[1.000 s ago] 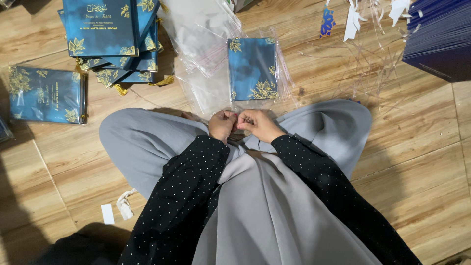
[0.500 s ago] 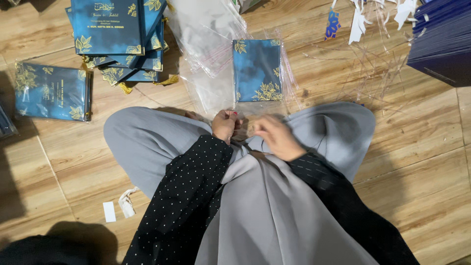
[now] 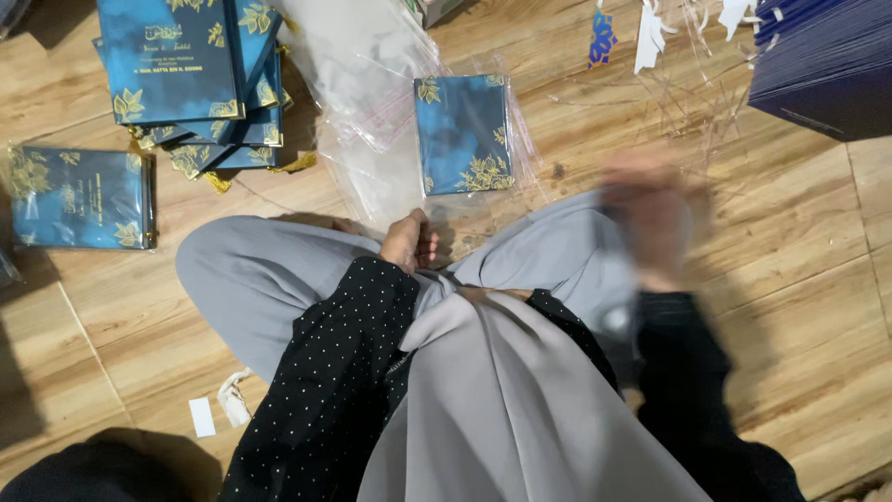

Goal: The person inserts blue books with gold patterns into individual clear plastic sleeves by hand, smooths the plastic, and sets them aside.

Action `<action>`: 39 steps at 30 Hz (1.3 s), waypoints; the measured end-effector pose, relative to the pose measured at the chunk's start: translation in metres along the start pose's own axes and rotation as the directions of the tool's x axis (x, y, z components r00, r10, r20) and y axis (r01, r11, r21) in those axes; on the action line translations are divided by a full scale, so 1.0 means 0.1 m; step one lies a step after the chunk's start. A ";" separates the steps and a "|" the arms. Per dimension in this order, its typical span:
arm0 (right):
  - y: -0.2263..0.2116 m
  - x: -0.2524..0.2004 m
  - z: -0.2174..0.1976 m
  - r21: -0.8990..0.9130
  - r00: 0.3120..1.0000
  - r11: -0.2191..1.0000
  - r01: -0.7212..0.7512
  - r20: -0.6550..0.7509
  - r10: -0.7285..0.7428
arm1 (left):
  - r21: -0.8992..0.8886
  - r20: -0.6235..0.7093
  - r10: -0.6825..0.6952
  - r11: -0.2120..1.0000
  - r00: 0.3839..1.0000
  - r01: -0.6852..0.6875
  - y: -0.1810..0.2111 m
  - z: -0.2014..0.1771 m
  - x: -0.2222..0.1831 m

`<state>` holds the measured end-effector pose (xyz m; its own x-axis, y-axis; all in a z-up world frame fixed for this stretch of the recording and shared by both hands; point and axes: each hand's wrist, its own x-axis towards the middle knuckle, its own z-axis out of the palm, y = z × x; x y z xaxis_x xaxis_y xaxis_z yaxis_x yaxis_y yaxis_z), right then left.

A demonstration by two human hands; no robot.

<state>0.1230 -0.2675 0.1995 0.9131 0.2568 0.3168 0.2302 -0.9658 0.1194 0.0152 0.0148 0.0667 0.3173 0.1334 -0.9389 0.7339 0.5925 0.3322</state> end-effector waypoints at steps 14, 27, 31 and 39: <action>-1.05 0.06 0.04 0.298 0.863 0.810 0.505 -0.167 -0.476 | 0.000 0.209 0.165 0.986 0.964 -0.169 0.53 -0.10 -0.69; -0.77 0.77 -1.29 0.593 0.783 0.649 0.477 0.050 -0.620 | 0.109 0.309 0.701 0.645 0.643 -0.756 0.77 -0.07 -1.80; -0.77 0.76 -1.39 0.689 0.796 0.668 0.281 0.221 -0.563 | 0.135 0.613 0.715 0.324 0.335 -0.937 0.45 -0.05 -1.30; -0.60 0.68 -0.47 0.971 0.874 -0.133 -0.200 0.116 -0.471 | -0.099 0.343 0.849 0.458 0.402 -0.883 0.36 0.18 -0.78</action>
<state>0.1555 -0.1899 0.2578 0.7287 0.6757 0.1119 0.1136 0.0420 -0.9926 0.0278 0.0118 0.1535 0.9565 0.2845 -0.0645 -0.0036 0.2327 0.9725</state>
